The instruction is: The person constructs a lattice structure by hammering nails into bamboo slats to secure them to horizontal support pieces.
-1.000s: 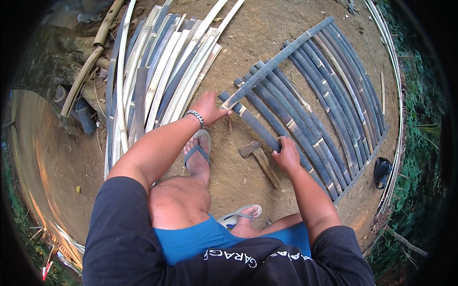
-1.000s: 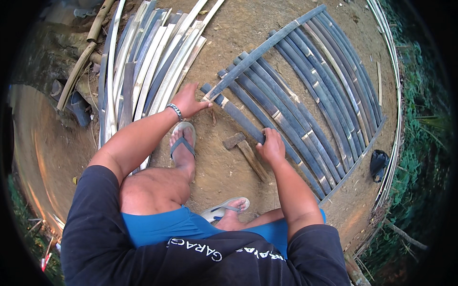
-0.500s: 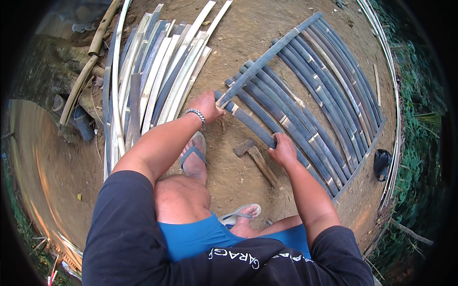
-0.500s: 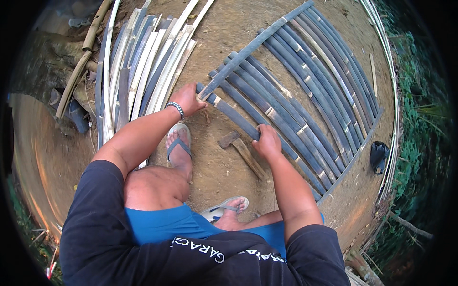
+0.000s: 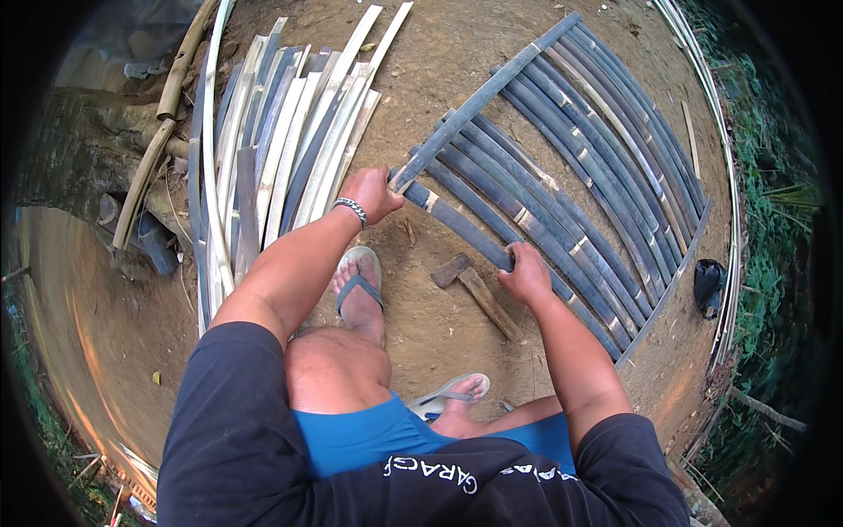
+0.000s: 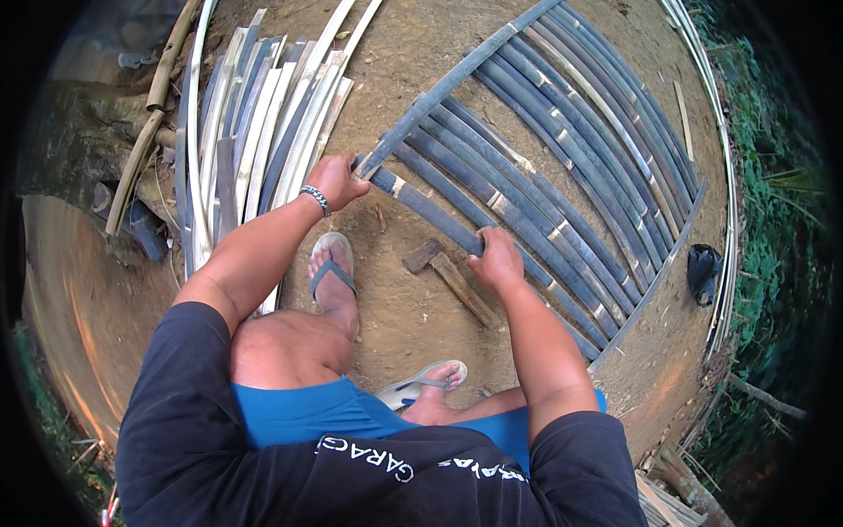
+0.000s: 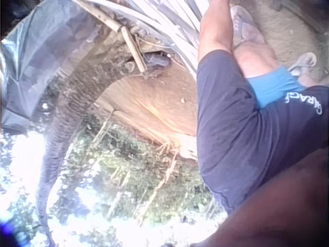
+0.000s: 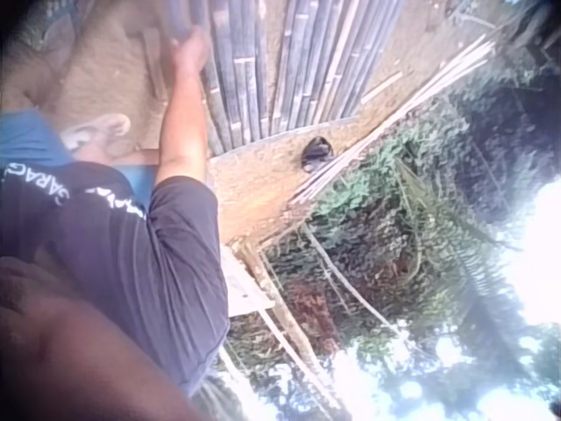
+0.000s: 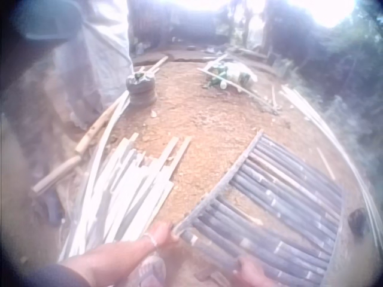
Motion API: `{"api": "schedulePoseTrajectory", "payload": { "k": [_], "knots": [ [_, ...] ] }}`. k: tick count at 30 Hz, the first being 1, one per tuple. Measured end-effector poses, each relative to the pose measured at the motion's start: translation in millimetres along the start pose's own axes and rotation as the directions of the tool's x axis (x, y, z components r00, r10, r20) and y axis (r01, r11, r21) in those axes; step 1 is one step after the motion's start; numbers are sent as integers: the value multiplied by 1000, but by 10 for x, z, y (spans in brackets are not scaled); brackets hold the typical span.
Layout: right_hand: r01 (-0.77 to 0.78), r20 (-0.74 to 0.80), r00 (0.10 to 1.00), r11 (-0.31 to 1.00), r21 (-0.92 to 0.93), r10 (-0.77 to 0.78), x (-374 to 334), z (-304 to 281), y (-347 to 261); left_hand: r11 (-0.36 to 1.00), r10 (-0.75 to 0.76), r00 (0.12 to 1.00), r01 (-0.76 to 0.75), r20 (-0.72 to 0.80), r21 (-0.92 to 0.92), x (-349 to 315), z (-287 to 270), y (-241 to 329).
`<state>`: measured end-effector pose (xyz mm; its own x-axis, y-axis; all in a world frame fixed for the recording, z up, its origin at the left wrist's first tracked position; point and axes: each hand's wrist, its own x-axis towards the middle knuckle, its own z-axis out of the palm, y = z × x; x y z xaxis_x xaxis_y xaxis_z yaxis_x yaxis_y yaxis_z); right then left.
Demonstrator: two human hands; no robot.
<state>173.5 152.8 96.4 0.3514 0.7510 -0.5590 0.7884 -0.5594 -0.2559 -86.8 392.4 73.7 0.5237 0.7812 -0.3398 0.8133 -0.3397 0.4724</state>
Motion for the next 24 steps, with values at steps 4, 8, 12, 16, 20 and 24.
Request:
{"api": "schedulePoseTrajectory", "payload": {
  "k": [4,8,12,16,20,24],
  "knots": [
    [-15,15,1000,1000,-6,15,6,-41,-10,999,19,999,-20,-31,-41,47,78,-41],
    [-19,25,999,1000,-25,20,42,-69,12,992,13,1000,-16,-28,-128,39,22,11],
    [15,-33,999,1000,-9,-15,32,-40,61,985,16,1000,-20,-26,-174,36,-30,27],
    [25,-44,999,999,-27,-26,49,-53,79,984,45,999,-46,-8,-175,73,-26,5],
    [3,1,1000,999,-37,-3,72,-121,45,985,73,997,-76,-22,-158,120,-23,-34],
    [0,20,1000,1000,-29,1,79,-169,52,980,100,994,-104,-35,-167,137,-53,-31]
  ]
}}
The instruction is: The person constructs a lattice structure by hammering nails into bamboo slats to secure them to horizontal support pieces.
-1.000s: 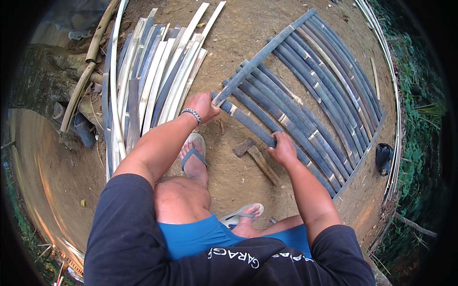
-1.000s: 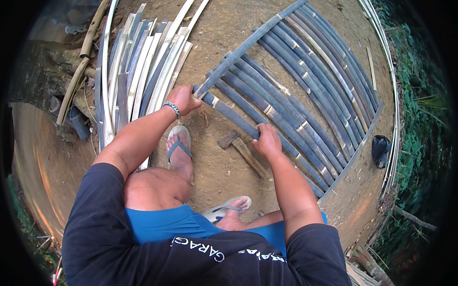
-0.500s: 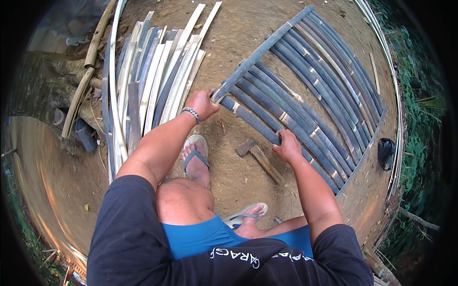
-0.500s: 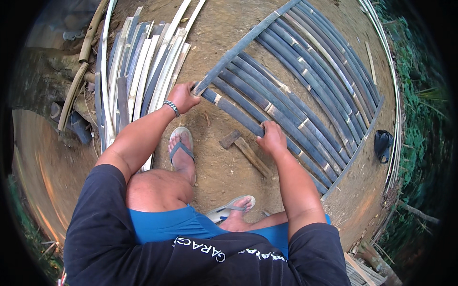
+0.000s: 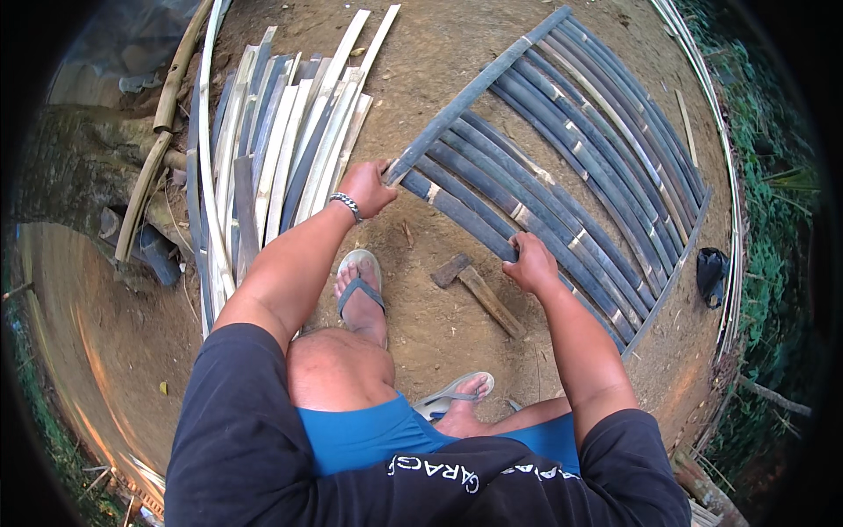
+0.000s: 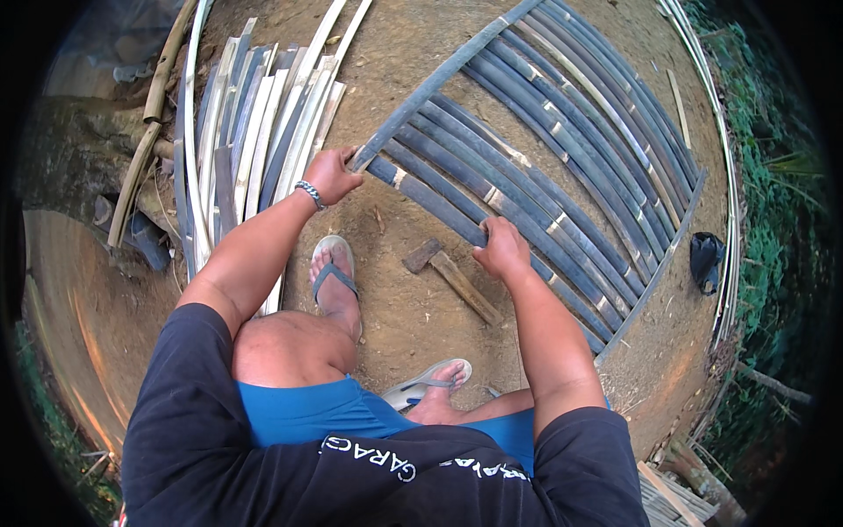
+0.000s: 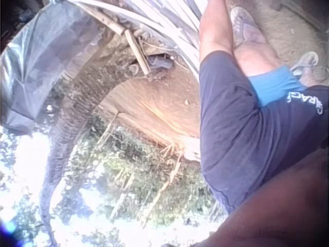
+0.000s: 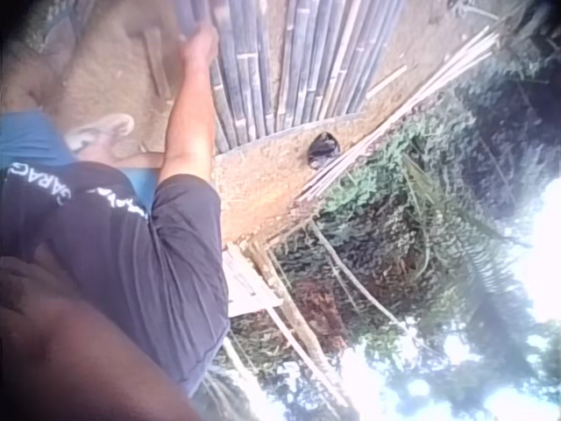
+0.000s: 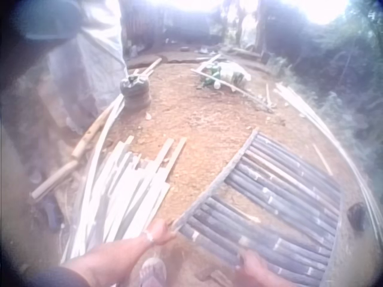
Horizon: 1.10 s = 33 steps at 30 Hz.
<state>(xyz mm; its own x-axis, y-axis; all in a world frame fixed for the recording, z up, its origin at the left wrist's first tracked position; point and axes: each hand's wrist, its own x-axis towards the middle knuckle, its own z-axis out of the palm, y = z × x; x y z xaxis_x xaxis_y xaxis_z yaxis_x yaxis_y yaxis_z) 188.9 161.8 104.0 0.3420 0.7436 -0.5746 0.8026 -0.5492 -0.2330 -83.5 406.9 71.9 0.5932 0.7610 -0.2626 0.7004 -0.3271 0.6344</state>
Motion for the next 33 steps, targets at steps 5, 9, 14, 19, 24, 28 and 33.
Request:
{"api": "schedulePoseTrajectory", "payload": {
  "k": [5,9,14,19,24,28,33],
  "knots": [
    [4,7,1000,1000,4,-4,15,-36,16,1000,-22,999,23,50,-7,52,-51,-5],
    [2,26,1000,1000,4,-2,25,-62,3,997,-39,993,32,115,63,116,-82,-26],
    [4,55,999,1000,-1,-4,60,-75,49,1000,-12,994,11,110,7,147,-123,-38],
    [-1,58,998,1000,1,1,47,-120,12,999,13,996,-18,91,46,163,-143,-46],
    [-1,58,998,1000,5,1,53,-112,19,999,38,998,-37,57,-31,127,-112,-53],
    [0,68,998,1000,4,0,56,-116,24,1000,12,997,-14,71,20,128,-126,-19],
    [4,58,998,1000,13,-5,66,-106,36,1000,-3,997,1,78,28,141,-116,-40]
  ]
}}
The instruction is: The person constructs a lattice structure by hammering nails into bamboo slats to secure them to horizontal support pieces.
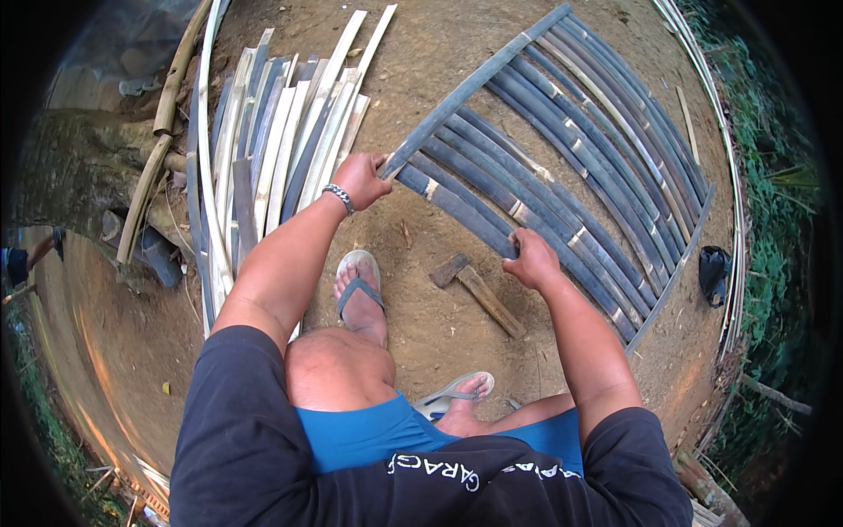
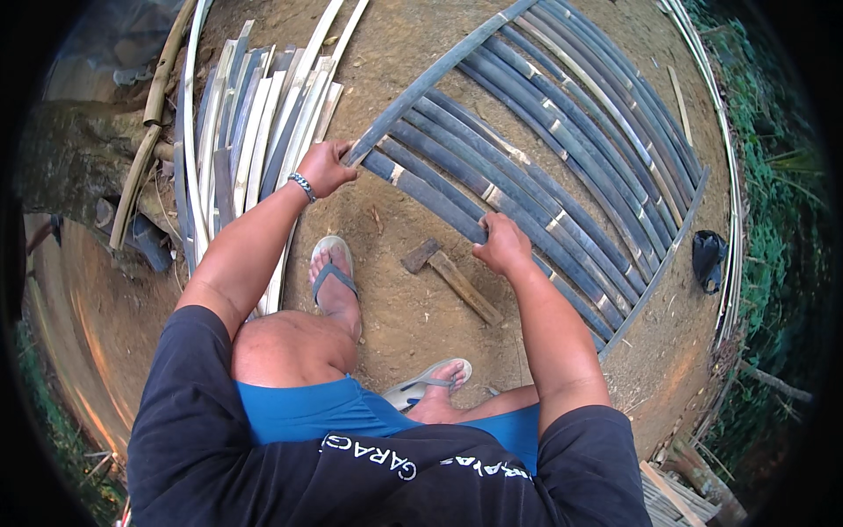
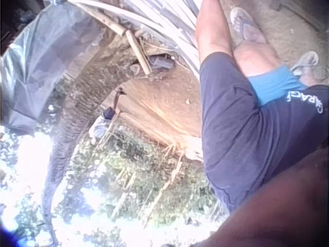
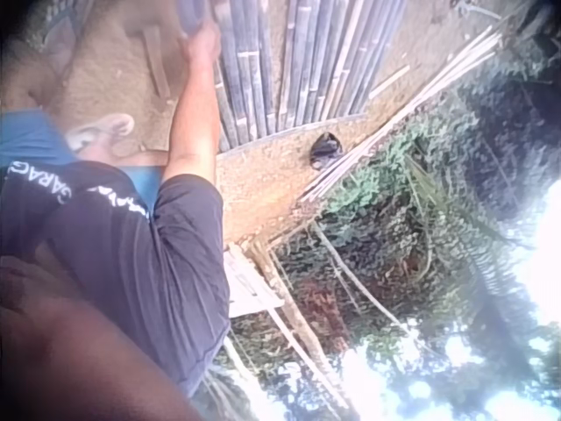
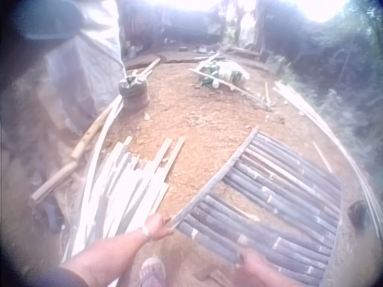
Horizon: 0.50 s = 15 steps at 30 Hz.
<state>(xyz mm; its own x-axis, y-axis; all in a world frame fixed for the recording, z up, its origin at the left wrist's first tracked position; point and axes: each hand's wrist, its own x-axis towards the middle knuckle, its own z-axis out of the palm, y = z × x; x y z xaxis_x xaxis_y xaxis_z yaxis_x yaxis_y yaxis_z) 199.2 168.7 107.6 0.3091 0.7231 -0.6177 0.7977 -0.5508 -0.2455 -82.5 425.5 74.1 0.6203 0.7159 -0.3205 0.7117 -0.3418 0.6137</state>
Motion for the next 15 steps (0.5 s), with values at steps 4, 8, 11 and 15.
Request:
{"api": "schedulePoseTrajectory", "payload": {
  "k": [4,8,11,15],
  "knots": [
    [1,-3,1000,1000,5,-1,7,-1,-2,1000,-7,1000,7,0,-1,-1,4,2],
    [10,-11,1000,1000,2,-10,18,25,23,1000,6,1000,-6,-1,-4,17,27,-36],
    [6,-17,1000,1000,-6,-6,12,27,15,1000,6,1000,-6,7,2,7,17,-10],
    [2,-18,1000,1000,13,-1,12,32,11,1000,15,1000,-15,3,13,15,24,-27]
  ]
}}
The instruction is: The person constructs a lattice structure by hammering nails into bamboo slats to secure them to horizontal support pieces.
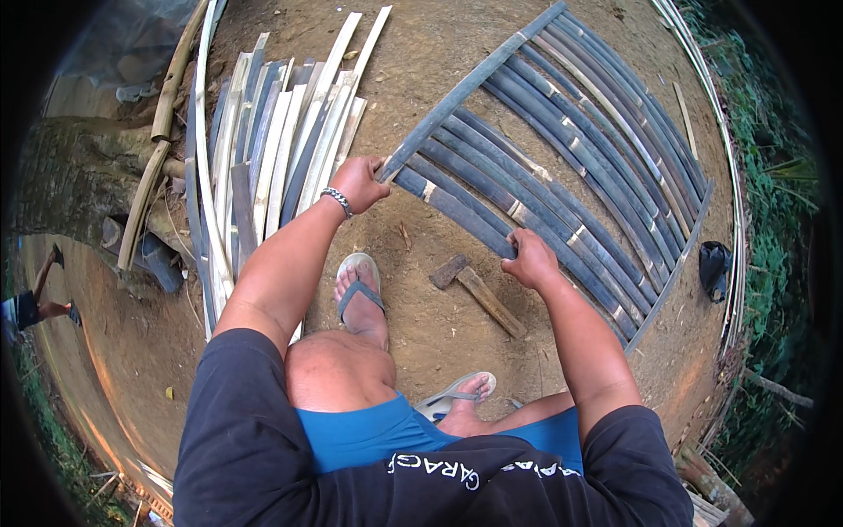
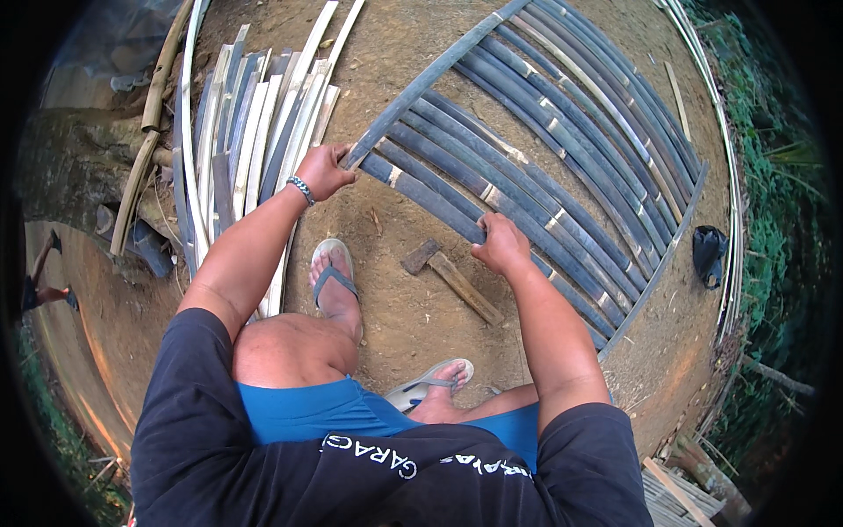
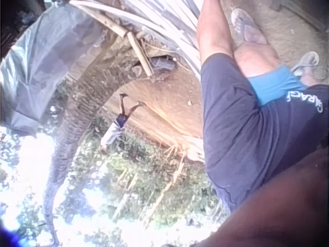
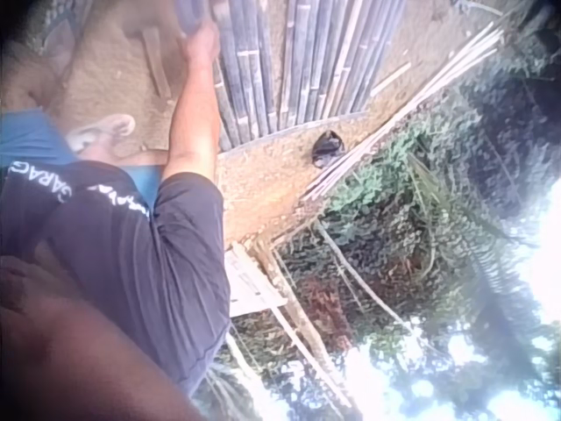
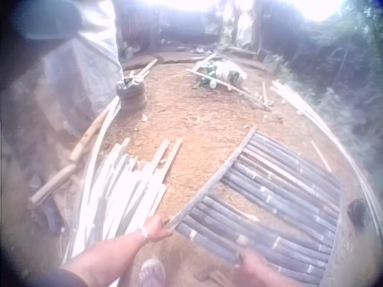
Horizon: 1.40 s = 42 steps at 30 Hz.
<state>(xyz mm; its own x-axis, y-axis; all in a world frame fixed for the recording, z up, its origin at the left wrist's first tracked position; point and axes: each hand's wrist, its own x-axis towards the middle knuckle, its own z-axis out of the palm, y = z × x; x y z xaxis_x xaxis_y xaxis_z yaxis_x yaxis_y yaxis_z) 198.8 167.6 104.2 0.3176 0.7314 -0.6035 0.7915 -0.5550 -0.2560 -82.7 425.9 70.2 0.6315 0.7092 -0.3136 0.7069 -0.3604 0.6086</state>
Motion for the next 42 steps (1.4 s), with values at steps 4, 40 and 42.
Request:
{"api": "schedulePoseTrajectory", "payload": {
  "k": [4,40,42],
  "knots": [
    [-1,-5,1000,1000,4,1,-4,3,-4,1000,-2,1000,2,3,-16,0,-5,2],
    [63,-265,960,993,-98,-87,-281,734,-105,998,2,997,3,-73,60,-75,263,316],
    [114,-223,966,989,-99,-134,-492,930,-22,998,-59,997,58,-40,-29,-40,306,244]
  ]
}}
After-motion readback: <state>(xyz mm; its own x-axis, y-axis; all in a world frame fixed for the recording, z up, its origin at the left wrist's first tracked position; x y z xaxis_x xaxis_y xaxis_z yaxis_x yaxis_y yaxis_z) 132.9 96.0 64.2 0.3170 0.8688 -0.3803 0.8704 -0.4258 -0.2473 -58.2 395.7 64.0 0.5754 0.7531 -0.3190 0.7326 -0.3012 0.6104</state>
